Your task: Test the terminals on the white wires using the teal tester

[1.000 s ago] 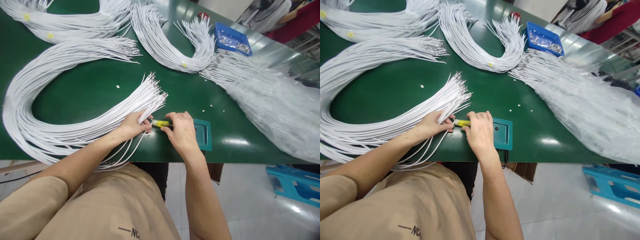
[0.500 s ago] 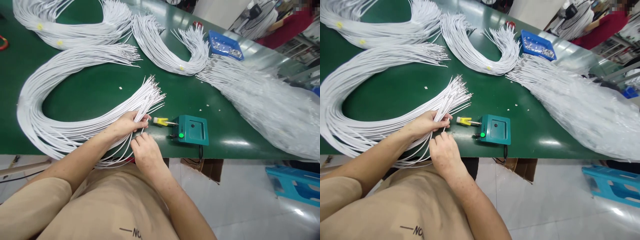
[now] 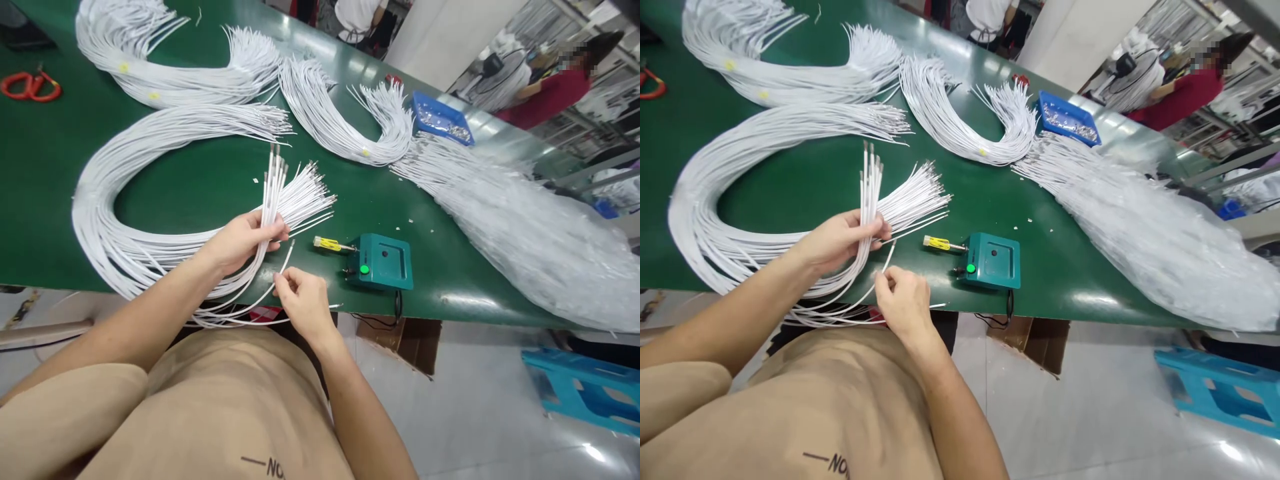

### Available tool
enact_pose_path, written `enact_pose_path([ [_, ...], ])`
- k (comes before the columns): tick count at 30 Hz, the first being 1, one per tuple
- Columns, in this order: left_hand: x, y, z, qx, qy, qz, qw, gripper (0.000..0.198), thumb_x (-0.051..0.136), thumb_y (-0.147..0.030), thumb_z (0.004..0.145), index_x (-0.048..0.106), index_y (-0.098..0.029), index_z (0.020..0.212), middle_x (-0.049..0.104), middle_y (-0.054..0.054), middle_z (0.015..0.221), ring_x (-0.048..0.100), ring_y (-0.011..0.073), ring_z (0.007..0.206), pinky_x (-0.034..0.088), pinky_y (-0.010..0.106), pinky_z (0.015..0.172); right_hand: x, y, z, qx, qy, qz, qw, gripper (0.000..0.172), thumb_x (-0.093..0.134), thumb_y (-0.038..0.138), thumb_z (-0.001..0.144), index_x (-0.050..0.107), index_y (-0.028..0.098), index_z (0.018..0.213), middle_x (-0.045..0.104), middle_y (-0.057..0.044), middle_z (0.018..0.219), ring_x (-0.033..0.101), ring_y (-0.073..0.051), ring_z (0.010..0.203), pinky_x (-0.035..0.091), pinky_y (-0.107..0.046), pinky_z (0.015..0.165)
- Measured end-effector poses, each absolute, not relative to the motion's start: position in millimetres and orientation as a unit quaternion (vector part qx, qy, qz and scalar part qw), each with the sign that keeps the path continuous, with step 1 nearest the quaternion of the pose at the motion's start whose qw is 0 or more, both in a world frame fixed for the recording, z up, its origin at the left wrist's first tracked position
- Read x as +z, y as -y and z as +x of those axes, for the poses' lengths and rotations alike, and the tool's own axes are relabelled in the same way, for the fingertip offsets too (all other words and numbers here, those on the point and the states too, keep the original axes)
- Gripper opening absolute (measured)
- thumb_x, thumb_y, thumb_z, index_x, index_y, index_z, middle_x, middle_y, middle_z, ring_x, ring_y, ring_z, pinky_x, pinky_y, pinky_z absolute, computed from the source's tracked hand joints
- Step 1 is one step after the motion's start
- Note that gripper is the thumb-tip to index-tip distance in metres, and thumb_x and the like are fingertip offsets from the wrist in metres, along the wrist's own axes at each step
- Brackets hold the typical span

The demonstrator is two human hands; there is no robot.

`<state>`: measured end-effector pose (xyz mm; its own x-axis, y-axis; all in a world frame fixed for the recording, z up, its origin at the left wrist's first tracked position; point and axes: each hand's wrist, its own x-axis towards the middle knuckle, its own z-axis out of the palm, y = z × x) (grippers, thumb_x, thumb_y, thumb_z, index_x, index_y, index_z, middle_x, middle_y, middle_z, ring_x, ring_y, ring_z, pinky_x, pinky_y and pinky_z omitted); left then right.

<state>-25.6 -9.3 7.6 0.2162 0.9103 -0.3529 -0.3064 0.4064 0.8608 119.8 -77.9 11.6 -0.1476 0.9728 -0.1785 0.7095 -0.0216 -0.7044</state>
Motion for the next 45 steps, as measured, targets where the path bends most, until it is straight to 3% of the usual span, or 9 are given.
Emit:
enact_pose_path([
  [7, -4.5, 27.2, -20.5, 0.365, -0.463, 0.482, 0.648, 0.027, 0.075, -0.03, 0.067, 0.057, -0.015, 0.081, 0.059, -0.002, 0.075, 0.053, 0.0096, 0.063, 0.042, 0.023, 0.061, 18.4, 72.0, 128.5, 0.413, 0.611, -0.623, 0.262, 0.028, 0.054, 0.034, 0.084, 0.064, 0.019, 0.062, 0.064, 0.003, 0.058, 0.05, -0.009, 0.051, 0.036, -0.022, 0.056],
  [13, 5.3, 29.3, -16.1, 0.339, -0.499, 0.529, 0.597, 0.023, 0.072, -0.028, 0.068, 0.057, -0.015, 0.078, 0.056, -0.003, 0.069, 0.049, 0.0092, 0.062, 0.039, 0.023, 0.06, 17.8, 53.6, 141.3, 0.443, 0.513, -0.616, 0.4, 0.024, 0.063, 0.042, 0.078, 0.065, 0.019, 0.086, 0.066, 0.001, 0.071, 0.055, -0.011, 0.062, 0.043, -0.023, 0.06],
  [23, 10.8, 33.5, -9.7, 0.35, -0.471, 0.519, 0.621, 0.018, 0.065, -0.027, 0.076, 0.051, -0.015, 0.076, 0.061, -0.001, 0.068, 0.054, 0.0095, 0.06, 0.042, 0.022, 0.058, 6.4, 41.9, 135.4, 0.654, 0.306, -0.482, 0.496, 0.014, 0.069, 0.028, 0.07, 0.066, 0.015, 0.07, 0.052, 0.004, 0.059, 0.04, -0.006, 0.052, 0.033, -0.022, 0.052],
  [28, 5.7, 32.9, -9.4, 0.378, -0.436, 0.463, 0.673, 0.018, 0.064, -0.019, 0.075, 0.046, -0.017, 0.075, 0.06, -0.003, 0.07, 0.06, 0.0104, 0.065, 0.047, 0.024, 0.065, 5.6, 42.0, 131.6, 0.756, 0.175, -0.399, 0.489, 0.015, 0.064, 0.026, 0.072, 0.062, 0.015, 0.063, 0.035, 0.007, 0.051, 0.035, -0.006, 0.048, 0.036, -0.022, 0.052],
  [32, 5.0, 34.2, -8.5, 0.374, -0.418, 0.464, 0.685, 0.017, 0.063, -0.02, 0.076, 0.047, -0.017, 0.076, 0.062, -0.002, 0.071, 0.062, 0.011, 0.066, 0.048, 0.026, 0.068, 13.2, 35.5, 133.3, 0.728, 0.201, -0.446, 0.482, 0.026, 0.062, 0.039, 0.076, 0.068, 0.014, 0.077, 0.039, 0.006, 0.052, 0.037, -0.007, 0.048, 0.036, -0.022, 0.05],
  [36, 7.4, 35.2, -8.3, 0.363, -0.436, 0.466, 0.679, 0.018, 0.065, -0.022, 0.075, 0.048, -0.016, 0.074, 0.063, -0.001, 0.071, 0.063, 0.0125, 0.065, 0.049, 0.027, 0.067, 17.3, 30.7, 133.2, 0.736, 0.219, -0.445, 0.46, 0.022, 0.07, 0.034, 0.071, 0.062, 0.015, 0.063, 0.039, 0.007, 0.051, 0.035, -0.006, 0.047, 0.034, -0.02, 0.048],
  [45, 5.1, 34.7, -9.6, 0.383, -0.437, 0.45, 0.678, 0.017, 0.066, -0.022, 0.075, 0.05, -0.016, 0.077, 0.063, -0.001, 0.074, 0.064, 0.0129, 0.07, 0.051, 0.029, 0.072, 5.5, 41.9, 135.3, 0.772, 0.158, -0.4, 0.468, 0.024, 0.071, 0.04, 0.074, 0.066, 0.017, 0.08, 0.042, 0.007, 0.059, 0.04, -0.006, 0.052, 0.047, -0.022, 0.063],
])
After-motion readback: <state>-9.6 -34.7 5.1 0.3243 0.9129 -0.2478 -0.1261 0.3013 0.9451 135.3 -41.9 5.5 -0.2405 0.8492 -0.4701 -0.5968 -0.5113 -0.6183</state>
